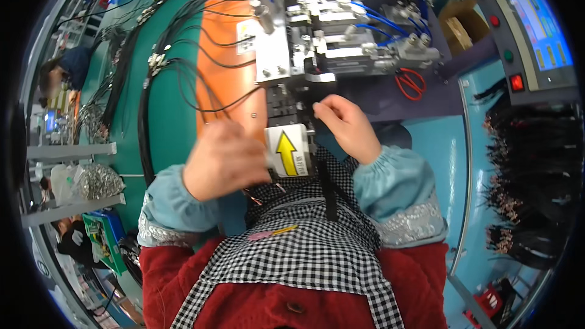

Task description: The person assembles electronic wiring harnesses by inserting wires into connectors using a processing machine and pliers.

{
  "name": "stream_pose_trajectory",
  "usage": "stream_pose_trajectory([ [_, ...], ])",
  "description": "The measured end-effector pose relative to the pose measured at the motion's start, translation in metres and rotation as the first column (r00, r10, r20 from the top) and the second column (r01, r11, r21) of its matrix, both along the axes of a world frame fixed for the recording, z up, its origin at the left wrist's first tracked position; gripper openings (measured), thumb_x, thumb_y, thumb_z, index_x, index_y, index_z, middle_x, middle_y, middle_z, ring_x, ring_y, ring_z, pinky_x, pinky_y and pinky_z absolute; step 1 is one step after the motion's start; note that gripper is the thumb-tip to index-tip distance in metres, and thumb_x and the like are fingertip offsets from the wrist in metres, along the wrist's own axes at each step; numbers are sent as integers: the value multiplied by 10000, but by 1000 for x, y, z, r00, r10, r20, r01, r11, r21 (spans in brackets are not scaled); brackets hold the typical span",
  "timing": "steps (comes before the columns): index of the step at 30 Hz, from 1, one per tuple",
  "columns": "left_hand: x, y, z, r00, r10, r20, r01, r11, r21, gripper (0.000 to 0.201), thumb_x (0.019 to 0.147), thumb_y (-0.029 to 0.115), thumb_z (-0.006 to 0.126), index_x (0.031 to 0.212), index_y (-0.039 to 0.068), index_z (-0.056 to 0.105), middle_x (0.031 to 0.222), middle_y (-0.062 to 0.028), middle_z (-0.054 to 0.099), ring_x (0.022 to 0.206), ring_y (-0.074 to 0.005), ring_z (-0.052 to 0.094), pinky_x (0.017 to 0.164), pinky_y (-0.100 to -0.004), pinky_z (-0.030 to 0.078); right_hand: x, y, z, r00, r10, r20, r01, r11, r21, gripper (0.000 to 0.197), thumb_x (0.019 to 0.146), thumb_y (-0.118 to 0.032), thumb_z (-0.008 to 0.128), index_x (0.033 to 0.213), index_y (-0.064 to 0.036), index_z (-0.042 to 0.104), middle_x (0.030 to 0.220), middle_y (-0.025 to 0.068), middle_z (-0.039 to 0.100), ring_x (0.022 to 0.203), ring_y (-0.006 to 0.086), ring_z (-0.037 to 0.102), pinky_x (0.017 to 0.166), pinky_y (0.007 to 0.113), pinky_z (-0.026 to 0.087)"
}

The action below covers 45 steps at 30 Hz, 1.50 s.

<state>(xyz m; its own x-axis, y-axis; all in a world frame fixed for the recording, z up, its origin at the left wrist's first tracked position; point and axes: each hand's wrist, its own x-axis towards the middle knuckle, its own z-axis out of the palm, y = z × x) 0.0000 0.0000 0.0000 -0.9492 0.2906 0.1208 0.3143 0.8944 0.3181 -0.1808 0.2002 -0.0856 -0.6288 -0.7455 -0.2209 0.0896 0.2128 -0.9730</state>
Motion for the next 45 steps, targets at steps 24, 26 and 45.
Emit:
stream_pose_trajectory([
  [24, -50, 36, -13, 862, 378, 338, -494, 475, 729, 81, 925, 46, 591, 948, 27, 666, 754, -6, 672, 552, -68, 502, 489, -186, 393, 40, -9, 57, 972, -179, -155, 156, 977, -149, 81, 891, -36, 628, 972, -27, 632, 881, 21, 652, 739, 61, 568, 628, 165, 451],
  [26, -49, 37, -14, 860, 389, 332, -494, 462, 737, 71, 920, 43, 598, 935, 27, 666, 747, -5, 669, 549, -68, 502, 484, -188, 391, 41, -10, 58, 972, -173, -156, 151, 978, -142, 79, 890, -32, 627, 969, -26, 630, 874, 19, 650, 732, 60, 564, 622, 163, 448],
  [45, -47, 51, -21, 802, 570, -181, -398, 734, 550, 69, 889, -24, 610, 948, 5, 631, 774, -46, 656, 642, -90, 569, 550, -200, 432, 45, -18, 65, 892, -88, 442, 239, 924, -298, 94, 906, -13, 602, 1000, -5, 608, 842, 29, 630, 719, 56, 540, 623, 153, 434],
])
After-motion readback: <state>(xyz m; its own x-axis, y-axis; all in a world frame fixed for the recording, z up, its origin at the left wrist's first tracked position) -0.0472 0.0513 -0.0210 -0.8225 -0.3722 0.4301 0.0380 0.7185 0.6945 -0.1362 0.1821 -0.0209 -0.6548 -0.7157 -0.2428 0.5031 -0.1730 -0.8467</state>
